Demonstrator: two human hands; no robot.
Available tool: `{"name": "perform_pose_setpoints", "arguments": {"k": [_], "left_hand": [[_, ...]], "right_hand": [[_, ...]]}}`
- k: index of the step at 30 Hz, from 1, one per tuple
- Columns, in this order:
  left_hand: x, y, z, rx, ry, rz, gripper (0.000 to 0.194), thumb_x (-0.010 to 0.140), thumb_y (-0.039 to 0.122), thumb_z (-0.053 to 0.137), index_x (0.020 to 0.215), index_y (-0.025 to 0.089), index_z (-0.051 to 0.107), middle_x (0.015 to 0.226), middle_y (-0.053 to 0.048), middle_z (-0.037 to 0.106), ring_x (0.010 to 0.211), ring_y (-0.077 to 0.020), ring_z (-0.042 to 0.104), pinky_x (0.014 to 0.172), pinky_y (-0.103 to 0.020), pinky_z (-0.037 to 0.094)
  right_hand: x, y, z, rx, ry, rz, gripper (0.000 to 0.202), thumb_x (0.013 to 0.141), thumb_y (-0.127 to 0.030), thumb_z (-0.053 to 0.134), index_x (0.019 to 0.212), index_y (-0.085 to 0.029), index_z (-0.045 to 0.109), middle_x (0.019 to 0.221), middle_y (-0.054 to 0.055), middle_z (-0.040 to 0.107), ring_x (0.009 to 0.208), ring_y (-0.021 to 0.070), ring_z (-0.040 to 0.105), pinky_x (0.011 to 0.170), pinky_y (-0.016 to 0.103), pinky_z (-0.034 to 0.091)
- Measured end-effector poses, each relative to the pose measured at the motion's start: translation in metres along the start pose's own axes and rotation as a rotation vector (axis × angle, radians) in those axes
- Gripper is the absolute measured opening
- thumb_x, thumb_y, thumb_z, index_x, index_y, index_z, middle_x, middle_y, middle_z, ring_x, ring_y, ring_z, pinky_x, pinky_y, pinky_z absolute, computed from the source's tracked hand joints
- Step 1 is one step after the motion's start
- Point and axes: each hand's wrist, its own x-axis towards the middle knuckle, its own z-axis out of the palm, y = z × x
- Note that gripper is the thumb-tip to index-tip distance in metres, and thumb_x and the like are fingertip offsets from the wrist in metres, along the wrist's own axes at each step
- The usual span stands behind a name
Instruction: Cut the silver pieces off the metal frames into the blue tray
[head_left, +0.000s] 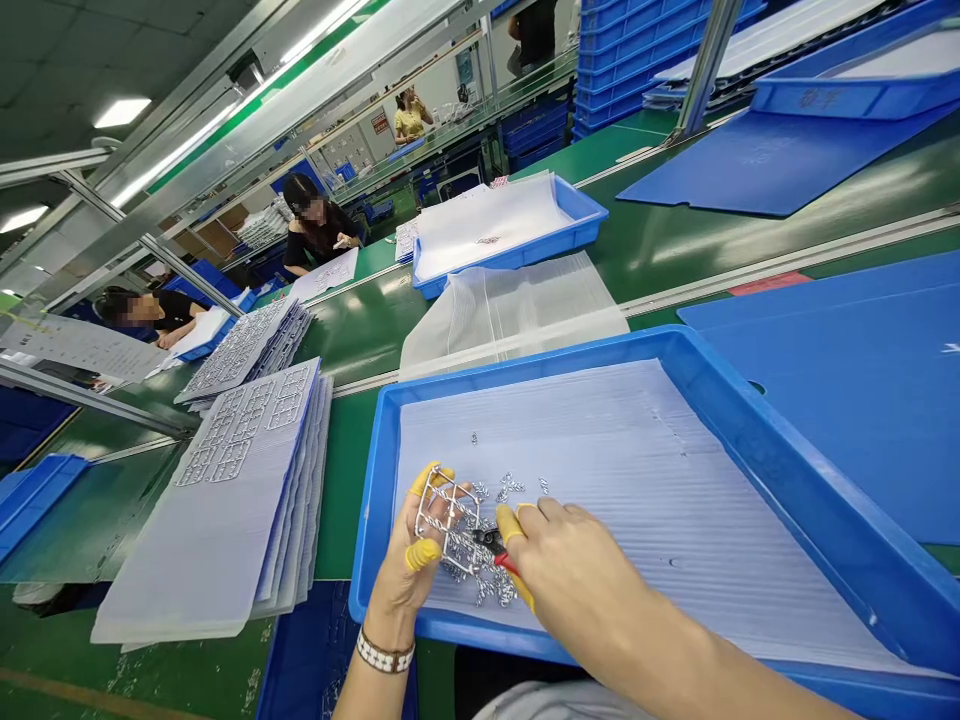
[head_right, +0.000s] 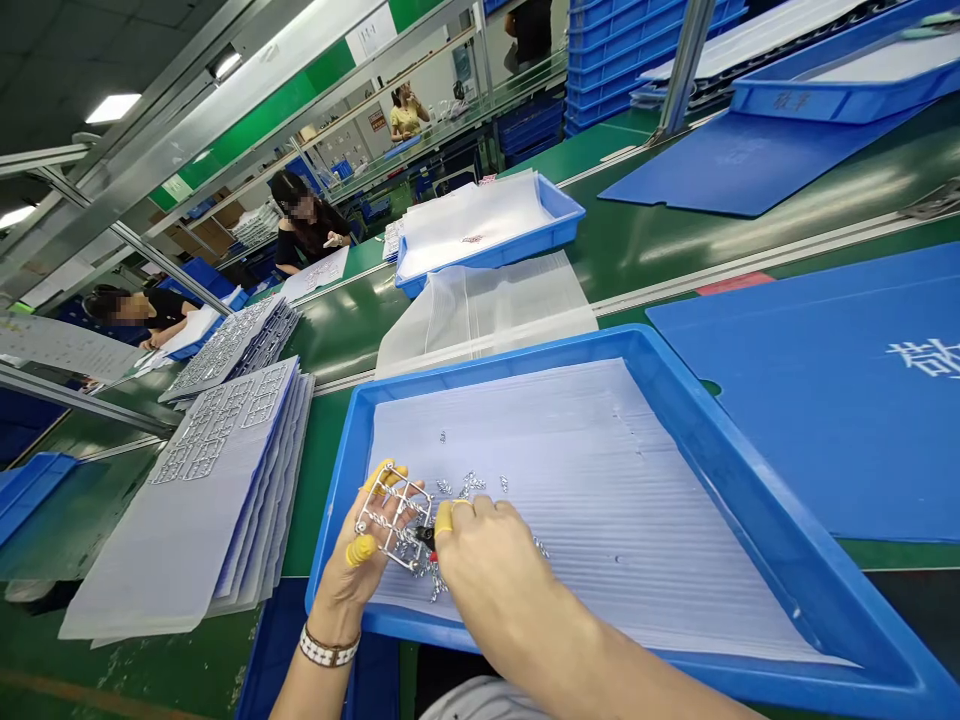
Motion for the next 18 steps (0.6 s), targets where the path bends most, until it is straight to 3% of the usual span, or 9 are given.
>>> {"name": "perform_pose_setpoints", "arguments": {"k": [6, 18], "left_hand": [[-0.001, 0.001, -0.004, -0.059, -0.016, -0.017, 0.083, 0.061, 0.049, 0.081, 0.134, 0.022, 0.05, 0.143, -0.015, 0.045, 0.131, -0.0418, 0.04, 0.106, -0.05, 0.034], [-0.004, 0.002, -0.001, -0.035, -0.086, -0.018, 0.091, 0.054, 0.047, 0.085, 0.135, 0.024, 0.05, 0.138, -0.013, 0.052, 0.135, -0.0412, 0.035, 0.111, -0.049, 0.028]], "right_hand": [[0.005, 0.01, -0.003, 0.062, 0.032, 0.102, 0.015, 0.083, -0.021, 0.064, 0.097, -0.016, 0.066, 0.084, 0.008, 0.069, 0.08, 0.0256, 0.063, 0.068, 0.036, 0.044], [0.015, 0.009, -0.006, 0.097, -0.043, 0.125, 0.017, 0.085, -0.025, 0.062, 0.099, -0.015, 0.066, 0.09, 0.011, 0.07, 0.085, 0.0267, 0.064, 0.071, 0.036, 0.044]]}}
